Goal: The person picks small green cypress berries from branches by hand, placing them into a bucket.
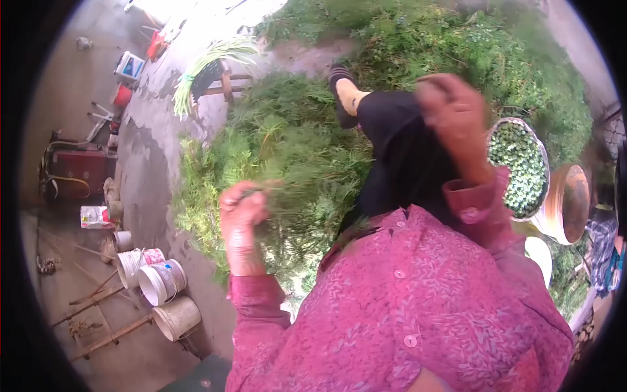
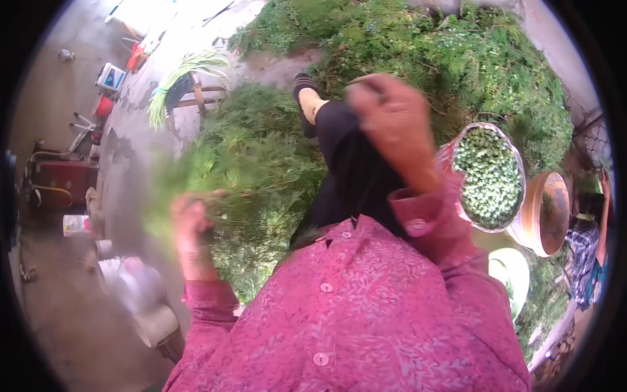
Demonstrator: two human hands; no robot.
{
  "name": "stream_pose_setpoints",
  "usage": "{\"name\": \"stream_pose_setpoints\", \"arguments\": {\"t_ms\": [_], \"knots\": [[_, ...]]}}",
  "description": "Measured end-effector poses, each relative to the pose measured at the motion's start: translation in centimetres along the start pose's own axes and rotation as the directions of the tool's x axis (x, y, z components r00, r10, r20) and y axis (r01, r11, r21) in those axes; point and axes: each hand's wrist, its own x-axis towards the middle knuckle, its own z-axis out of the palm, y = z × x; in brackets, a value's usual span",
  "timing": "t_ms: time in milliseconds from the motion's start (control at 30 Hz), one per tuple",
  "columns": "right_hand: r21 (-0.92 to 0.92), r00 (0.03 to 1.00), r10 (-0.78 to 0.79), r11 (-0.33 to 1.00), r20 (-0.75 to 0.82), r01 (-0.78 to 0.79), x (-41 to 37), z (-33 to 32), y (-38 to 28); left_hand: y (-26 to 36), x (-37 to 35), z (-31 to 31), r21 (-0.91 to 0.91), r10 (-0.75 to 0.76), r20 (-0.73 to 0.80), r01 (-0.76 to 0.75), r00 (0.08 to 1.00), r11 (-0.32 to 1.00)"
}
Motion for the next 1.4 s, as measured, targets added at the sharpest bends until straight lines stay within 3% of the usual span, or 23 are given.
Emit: {"name": "stream_pose_setpoints", "arguments": {"t_ms": [67,100,133,200,267,333,433,500,567,633,667,733,800,867,933,1000,1067,1100,1133,1200,1300,1367,1400], "knots": [[-0.032,0.973,0.057,0.997,-0.224,-0.066,0.5,-3.9,0.9,1.7,-0.1,-2.6,-0.114,0.207,-0.128,-0.221,0.97,0.969],[0.026,0.961,0.078,0.997,-0.266,-0.074,0.9,-6.8,2.8,2.7,-0.2,-4.1,-0.124,0.198,-0.355,-0.255,0.914,0.959],[-0.026,0.936,0.048,0.998,-0.348,-0.061,1.2,-10.1,5.8,3.9,-0.3,-5.6,-0.05,0.253,-0.365,-0.29,0.896,0.956],[-0.493,0.894,-0.155,0.866,-0.42,-0.081,0.9,-16.3,10.2,5.7,-0.5,-8.5,0.063,0.356,-0.444,-0.367,0.822,0.928],[-0.671,0.907,-0.07,0.696,-0.415,-0.253,0.0,-22.9,15.3,6.6,-0.5,-12.4,0.158,0.324,-0.392,-0.284,0.861,0.946],[-0.838,0.898,-0.133,0.436,-0.42,-0.327,-1.4,-26.8,19.0,7.0,-0.9,-14.8,0.177,0.272,-0.347,-0.222,0.898,0.959],[-0.862,0.903,0.023,0.288,-0.428,-0.416,-3.2,-29.6,22.3,7.9,-1.2,-13.5,0.309,0.204,-0.41,-0.075,0.889,0.948],[-0.887,0.929,0.02,0.292,-0.369,-0.358,-4.1,-31.1,24.4,7.2,-0.1,-13.5,0.053,0.207,-0.327,-0.201,0.922,0.978],[-0.907,0.951,0.019,0.296,-0.309,-0.3,-4.6,-31.6,25.2,7.3,0.0,-11.5,0.097,0.286,-0.304,-0.27,0.909,0.958],[-0.894,0.959,0.052,0.349,-0.279,-0.279,-4.5,-30.5,23.9,8.8,0.1,-6.7,-0.147,0.251,-0.414,-0.336,0.875,0.93],[-0.892,0.958,0.052,0.353,-0.282,-0.282,-4.0,-29.7,22.8,8.9,0.1,-5.5,-0.122,0.263,-0.456,-0.352,0.85,0.928],[-0.793,0.971,0.142,0.56,-0.191,-0.238,-2.4,-27.2,19.4,9.2,0.1,-4.7,-0.12,0.263,-0.42,-0.341,0.869,0.932],[-0.659,0.993,0.053,0.744,-0.104,-0.109,-0.5,-24.0,16.7,9.7,0.2,-3.0,-0.109,0.236,-0.445,-0.313,0.864,0.943],[-0.427,0.994,0.072,0.899,-0.084,-0.101,0.8,-17.5,10.4,10.0,0.0,-1.3,-0.126,0.22,-0.45,-0.305,0.866,0.944],[-0.22,0.996,0.049,0.975,0.074,-0.032,1.8,-11.4,4.3,9.9,0.1,-0.9,-0.144,0.206,-0.457,-0.301,0.865,0.943],[-0.021,0.959,-0.028,0.999,0.283,0.035,2.3,-5.8,0.2,9.3,0.3,-1.4,-0.126,0.256,-0.33,-0.311,0.909,0.942],[0.095,0.802,-0.252,0.966,0.542,0.239,2.5,-0.8,-2.2,9.3,-0.2,-0.2,-0.157,0.253,-0.292,-0.307,0.922,0.939],[0.066,0.767,-0.167,0.985,0.619,0.161,2.2,1.9,-1.9,9.2,-0.4,0.5,-0.187,0.246,-0.258,-0.298,0.934,0.936],[0.106,0.659,-0.34,0.924,0.671,0.368,2.4,4.1,-2.4,9.0,-0.4,0.9,-0.167,0.25,-0.332,-0.317,0.91,0.934],[0.117,0.582,-0.402,0.878,0.706,0.464,1.7,8.3,-1.2,8.9,-0.4,1.1,-0.065,0.289,-0.34,-0.329,0.895,0.942],[0.048,0.568,-0.381,0.857,0.73,0.513,0.2,12.1,0.8,9.1,-0.3,0.2,0.062,0.293,-0.344,-0.289,0.892,0.955],[0.022,0.52,-0.269,0.901,0.81,0.432,-0.3,12.2,0.5,8.1,0.6,-1.9,-0.398,0.182,0.045,-0.15,0.982,0.905],[-0.016,0.459,-0.157,0.936,0.875,0.351,-0.6,12.2,0.2,7.7,1.0,-2.3,-0.368,0.22,0.057,-0.184,0.974,0.912]]}}
